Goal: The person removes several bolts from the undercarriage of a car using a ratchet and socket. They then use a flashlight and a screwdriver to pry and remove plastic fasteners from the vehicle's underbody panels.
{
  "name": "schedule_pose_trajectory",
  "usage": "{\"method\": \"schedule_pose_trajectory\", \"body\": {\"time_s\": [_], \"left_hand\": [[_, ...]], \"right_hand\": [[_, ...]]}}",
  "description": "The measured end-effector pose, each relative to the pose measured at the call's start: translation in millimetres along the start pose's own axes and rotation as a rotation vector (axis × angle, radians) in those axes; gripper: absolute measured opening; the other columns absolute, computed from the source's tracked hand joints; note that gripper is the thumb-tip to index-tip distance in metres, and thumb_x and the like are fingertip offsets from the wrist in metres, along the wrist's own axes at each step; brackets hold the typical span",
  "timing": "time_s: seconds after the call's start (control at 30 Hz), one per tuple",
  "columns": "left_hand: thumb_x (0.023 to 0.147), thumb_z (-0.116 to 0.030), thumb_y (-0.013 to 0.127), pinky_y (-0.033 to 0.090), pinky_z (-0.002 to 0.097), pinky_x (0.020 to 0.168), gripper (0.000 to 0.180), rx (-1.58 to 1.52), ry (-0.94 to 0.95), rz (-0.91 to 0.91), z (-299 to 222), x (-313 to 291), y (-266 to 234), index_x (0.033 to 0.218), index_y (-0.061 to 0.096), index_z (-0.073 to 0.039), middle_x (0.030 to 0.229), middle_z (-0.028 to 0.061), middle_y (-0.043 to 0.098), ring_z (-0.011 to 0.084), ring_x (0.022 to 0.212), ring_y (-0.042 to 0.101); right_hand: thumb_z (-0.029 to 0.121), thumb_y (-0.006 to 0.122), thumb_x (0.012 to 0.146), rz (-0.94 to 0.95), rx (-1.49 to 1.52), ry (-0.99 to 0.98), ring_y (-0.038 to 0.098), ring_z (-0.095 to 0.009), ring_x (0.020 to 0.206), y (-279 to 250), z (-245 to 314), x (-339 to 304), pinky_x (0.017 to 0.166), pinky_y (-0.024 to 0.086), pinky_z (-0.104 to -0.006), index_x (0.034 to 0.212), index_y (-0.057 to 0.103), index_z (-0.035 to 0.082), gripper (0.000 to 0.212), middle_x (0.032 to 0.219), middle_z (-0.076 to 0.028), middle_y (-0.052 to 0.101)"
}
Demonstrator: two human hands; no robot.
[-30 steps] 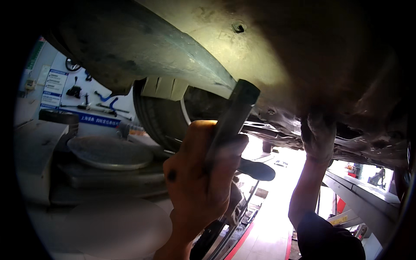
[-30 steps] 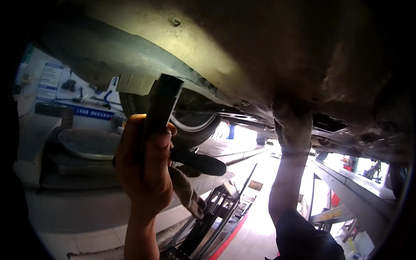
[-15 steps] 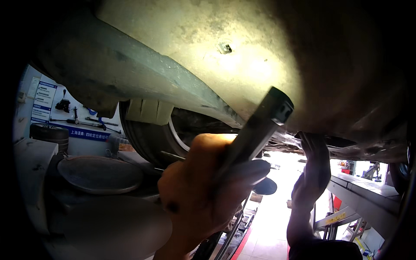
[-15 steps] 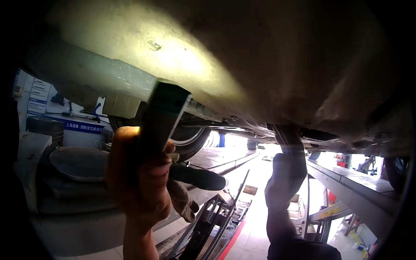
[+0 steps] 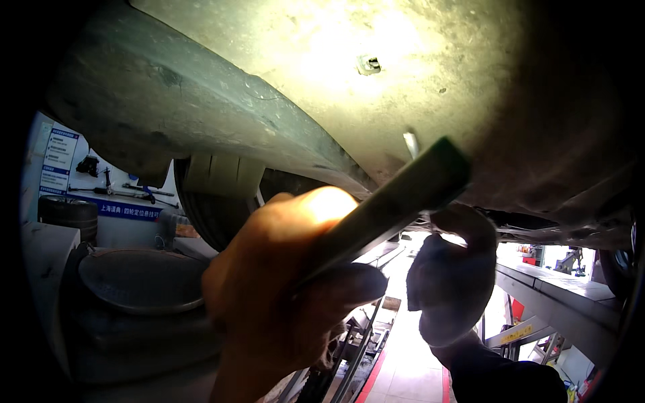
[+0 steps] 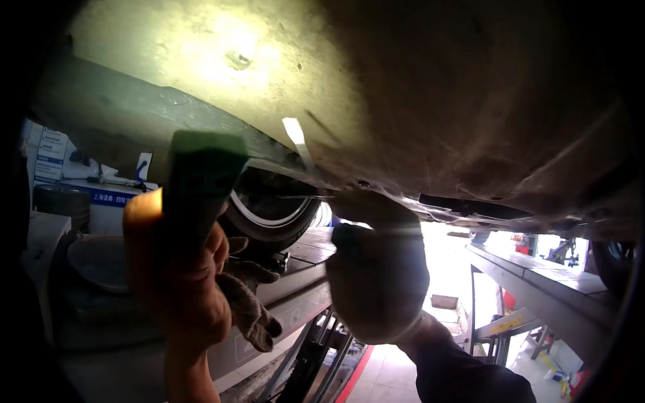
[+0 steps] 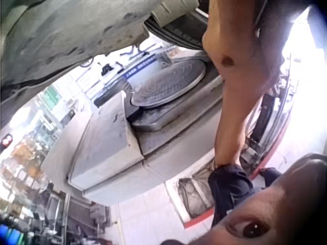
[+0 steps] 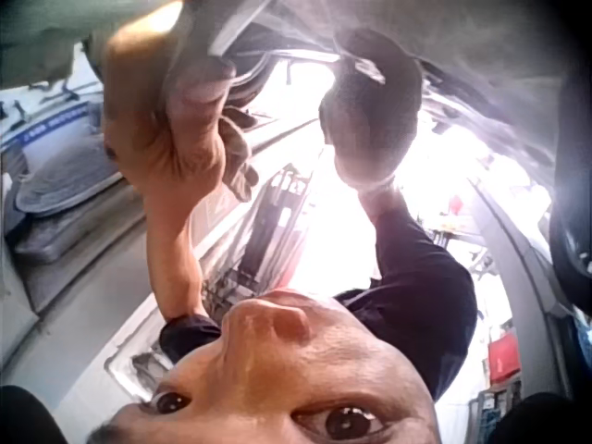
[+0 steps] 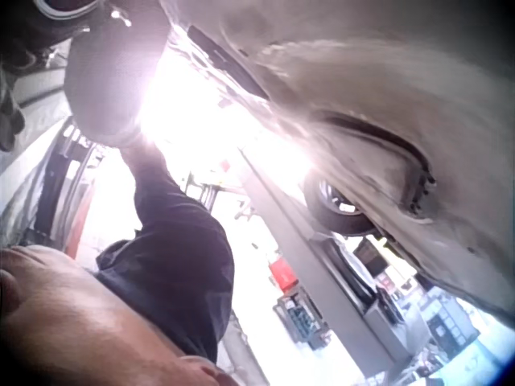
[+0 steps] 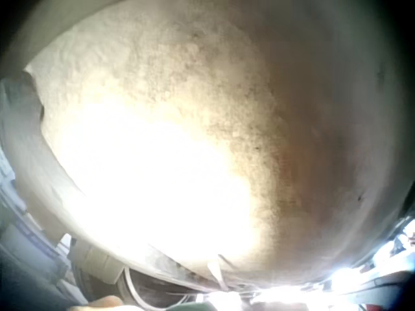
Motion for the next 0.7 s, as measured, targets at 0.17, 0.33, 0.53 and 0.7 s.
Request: {"method": "schedule_pose_trajectory", "body": {"time_s": [0.17, 0.33, 0.53, 0.7], "left_hand": [[0.097, -0.030, 0.057, 0.043, 0.0277, 0.063, 0.035, 0.027, 0.035, 0.086, -1.5, -3.4, -4.4, 0.107, 0.059, 0.003, 0.085, 0.0057, 0.057, 0.0122, 0.069, 0.053], [0.098, -0.038, 0.060, 0.041, 0.0246, 0.058, 0.045, 0.055, 0.050, 0.088, -3.6, -9.0, -6.3, 0.108, 0.057, 0.005, 0.084, 0.0048, 0.057, 0.0098, 0.066, 0.051], [0.093, -0.046, 0.068, 0.039, 0.0219, 0.053, 0.055, -0.022, -0.211, -0.025, -6.1, -24.1, -9.6, 0.111, 0.055, 0.004, 0.079, 0.0057, 0.060, 0.0078, 0.061, 0.050], [0.082, -0.036, 0.083, 0.048, 0.0288, 0.049, 0.042, 0.023, -0.055, -0.013, -3.5, -23.6, -18.9, 0.104, 0.067, -0.004, 0.068, 0.0088, 0.065, 0.0181, 0.055, 0.064]], "right_hand": [[-0.008, 0.060, 0.080, -0.179, -0.100, -0.129, 0.068, -0.025, 0.087, -2.5, 12.3, 0.0, 0.075, 0.056, -0.0337, 0.113, 0.063, -0.006, 0.034, 0.109, -0.020, 0.069], [-0.002, 0.061, 0.084, -0.244, -0.246, -0.172, 0.068, -0.019, 0.086, -8.2, 28.7, 13.2, 0.079, 0.054, -0.0311, 0.110, 0.067, -0.004, 0.027, 0.097, -0.013, 0.071], [0.007, 0.059, 0.091, -0.227, -0.369, -0.229, 0.069, -0.027, 0.103, -2.9, 36.4, 14.9, 0.093, 0.053, -0.0345, 0.118, 0.067, -0.006, 0.031, 0.114, -0.018, 0.071], [0.008, 0.061, 0.087, -0.157, -0.456, -0.170, 0.071, -0.027, 0.097, 2.9, 49.8, 25.5, 0.086, 0.055, -0.0339, 0.119, 0.068, -0.004, 0.035, 0.112, -0.017, 0.072]]}}
Point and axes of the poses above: each hand's wrist, its own x-axis towards the middle knuckle, its own y-axis out of the palm, z = x × y, the point moved 4 cm from there along x, towards the middle knuckle
